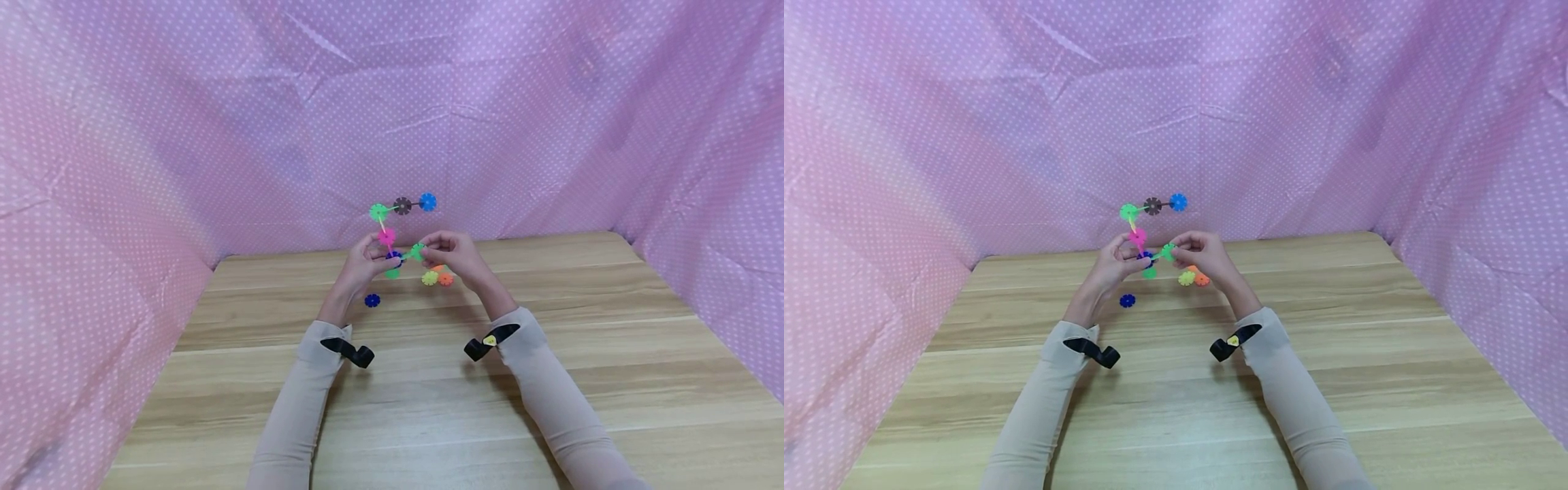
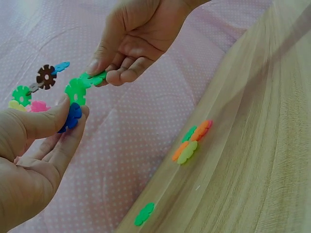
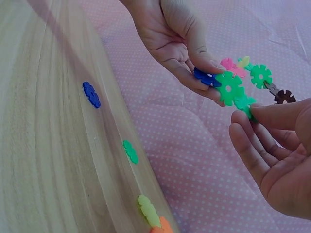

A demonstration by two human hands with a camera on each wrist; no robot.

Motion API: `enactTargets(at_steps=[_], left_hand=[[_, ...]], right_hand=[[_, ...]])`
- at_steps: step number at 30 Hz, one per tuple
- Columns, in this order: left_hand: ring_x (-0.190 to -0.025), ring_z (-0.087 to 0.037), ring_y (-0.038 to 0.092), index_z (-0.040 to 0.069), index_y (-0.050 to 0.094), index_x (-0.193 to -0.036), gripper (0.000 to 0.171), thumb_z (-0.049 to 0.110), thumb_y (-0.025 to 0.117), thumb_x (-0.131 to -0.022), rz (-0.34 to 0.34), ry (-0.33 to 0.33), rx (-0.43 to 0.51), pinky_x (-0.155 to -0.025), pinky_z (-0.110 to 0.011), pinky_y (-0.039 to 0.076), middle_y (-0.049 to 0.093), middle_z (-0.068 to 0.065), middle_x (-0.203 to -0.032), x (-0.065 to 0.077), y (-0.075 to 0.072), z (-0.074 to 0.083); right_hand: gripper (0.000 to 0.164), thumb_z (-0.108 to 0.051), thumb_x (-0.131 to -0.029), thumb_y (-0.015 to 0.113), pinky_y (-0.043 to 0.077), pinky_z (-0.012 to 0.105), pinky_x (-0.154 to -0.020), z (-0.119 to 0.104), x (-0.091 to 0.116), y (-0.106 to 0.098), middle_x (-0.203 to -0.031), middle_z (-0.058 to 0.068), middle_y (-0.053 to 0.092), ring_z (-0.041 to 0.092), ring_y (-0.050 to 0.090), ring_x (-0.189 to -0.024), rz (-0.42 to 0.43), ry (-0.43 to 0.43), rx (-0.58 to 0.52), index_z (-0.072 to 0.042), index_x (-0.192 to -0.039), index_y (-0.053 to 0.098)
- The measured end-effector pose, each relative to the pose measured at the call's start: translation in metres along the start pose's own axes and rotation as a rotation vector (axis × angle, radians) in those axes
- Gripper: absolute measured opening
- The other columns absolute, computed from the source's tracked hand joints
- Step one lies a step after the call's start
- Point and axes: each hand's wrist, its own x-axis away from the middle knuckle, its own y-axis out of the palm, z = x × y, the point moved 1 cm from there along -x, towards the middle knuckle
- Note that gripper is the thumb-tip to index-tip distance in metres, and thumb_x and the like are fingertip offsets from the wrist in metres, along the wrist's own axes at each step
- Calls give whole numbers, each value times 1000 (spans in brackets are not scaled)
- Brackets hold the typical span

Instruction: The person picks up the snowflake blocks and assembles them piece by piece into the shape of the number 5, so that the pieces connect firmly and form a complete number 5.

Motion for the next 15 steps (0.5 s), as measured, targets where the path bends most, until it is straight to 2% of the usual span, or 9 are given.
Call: enactTargets(at_steps=[4, 10, 15], left_hand=[[-98, -9, 70, 12, 53, -143, 56, -2, 71, -92, 2, -4, 3, -96, -26, 57, 58, -26, -141, -1, 0, -1], [-104, -11, 71, 9, 52, -146, 60, -3, 72, -91, 15, 12, -1, -100, -29, 57, 63, -20, -138, -1, 1, -1], [-105, -14, 73, 8, 59, -139, 53, -5, 73, -90, 21, 31, 2, -96, -27, 59, 63, -25, -136, 0, 3, -1]], right_hand=[[25, -5, -97, 68, 64, 35, -78, -1, 0, 0, -85, -4, 73, 8, 71, -74, -1, 1, -20, 10, -116, 65], [24, -4, -96, 69, 64, 34, -77, -2, 1, -1, -84, -4, 73, 9, 71, -73, -4, -34, -22, 11, -115, 65], [22, -3, -96, 69, 64, 30, -74, -3, 2, 0, -84, -4, 73, 10, 71, -72, 3, -80, -17, 11, -112, 66]])
